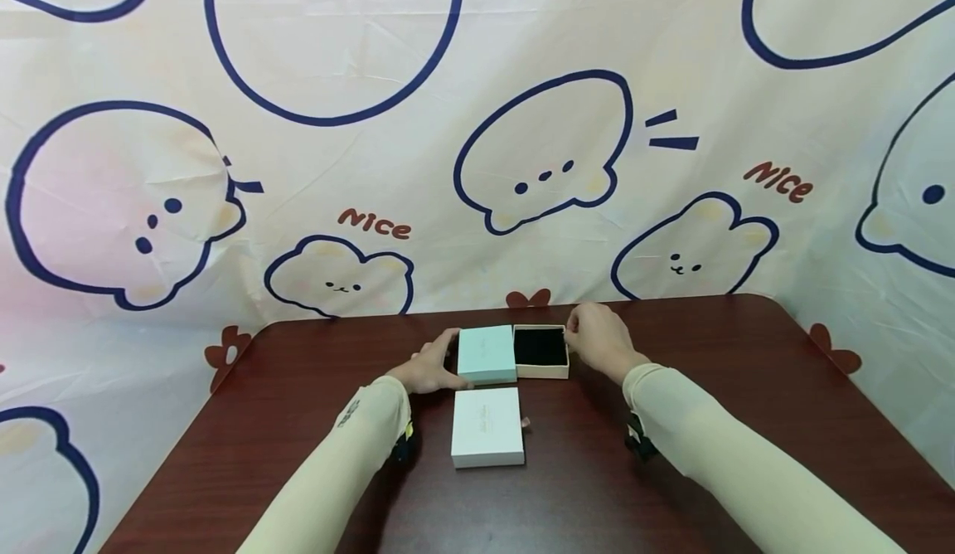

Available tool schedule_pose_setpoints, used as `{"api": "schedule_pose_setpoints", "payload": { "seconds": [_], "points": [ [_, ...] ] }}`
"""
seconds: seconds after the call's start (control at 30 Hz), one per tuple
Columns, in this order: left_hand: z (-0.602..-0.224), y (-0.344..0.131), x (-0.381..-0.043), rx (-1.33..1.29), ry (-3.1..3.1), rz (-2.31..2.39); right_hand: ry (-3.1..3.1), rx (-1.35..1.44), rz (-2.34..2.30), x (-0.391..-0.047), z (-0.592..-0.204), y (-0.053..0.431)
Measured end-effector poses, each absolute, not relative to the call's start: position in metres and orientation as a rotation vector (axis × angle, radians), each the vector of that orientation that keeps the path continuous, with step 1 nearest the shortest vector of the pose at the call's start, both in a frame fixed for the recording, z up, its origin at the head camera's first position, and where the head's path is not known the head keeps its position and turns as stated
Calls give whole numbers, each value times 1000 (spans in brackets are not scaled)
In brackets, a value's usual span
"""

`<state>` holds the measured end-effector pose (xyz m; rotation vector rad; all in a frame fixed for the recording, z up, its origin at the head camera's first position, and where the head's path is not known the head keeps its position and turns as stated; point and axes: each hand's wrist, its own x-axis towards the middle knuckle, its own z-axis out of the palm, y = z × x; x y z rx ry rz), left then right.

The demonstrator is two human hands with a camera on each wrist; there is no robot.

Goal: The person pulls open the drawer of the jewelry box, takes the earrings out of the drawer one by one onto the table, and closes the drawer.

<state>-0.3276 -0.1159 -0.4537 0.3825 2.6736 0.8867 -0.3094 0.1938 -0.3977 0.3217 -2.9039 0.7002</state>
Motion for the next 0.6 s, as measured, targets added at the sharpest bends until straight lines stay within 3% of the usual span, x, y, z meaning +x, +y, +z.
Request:
{"api": "schedule_pose_setpoints", "payload": {
  "seconds": [0.6],
  "points": [
    [-450, -115, -324, 394, 2676, 915, -2874, 331, 817, -312, -398, 208]
  ]
}}
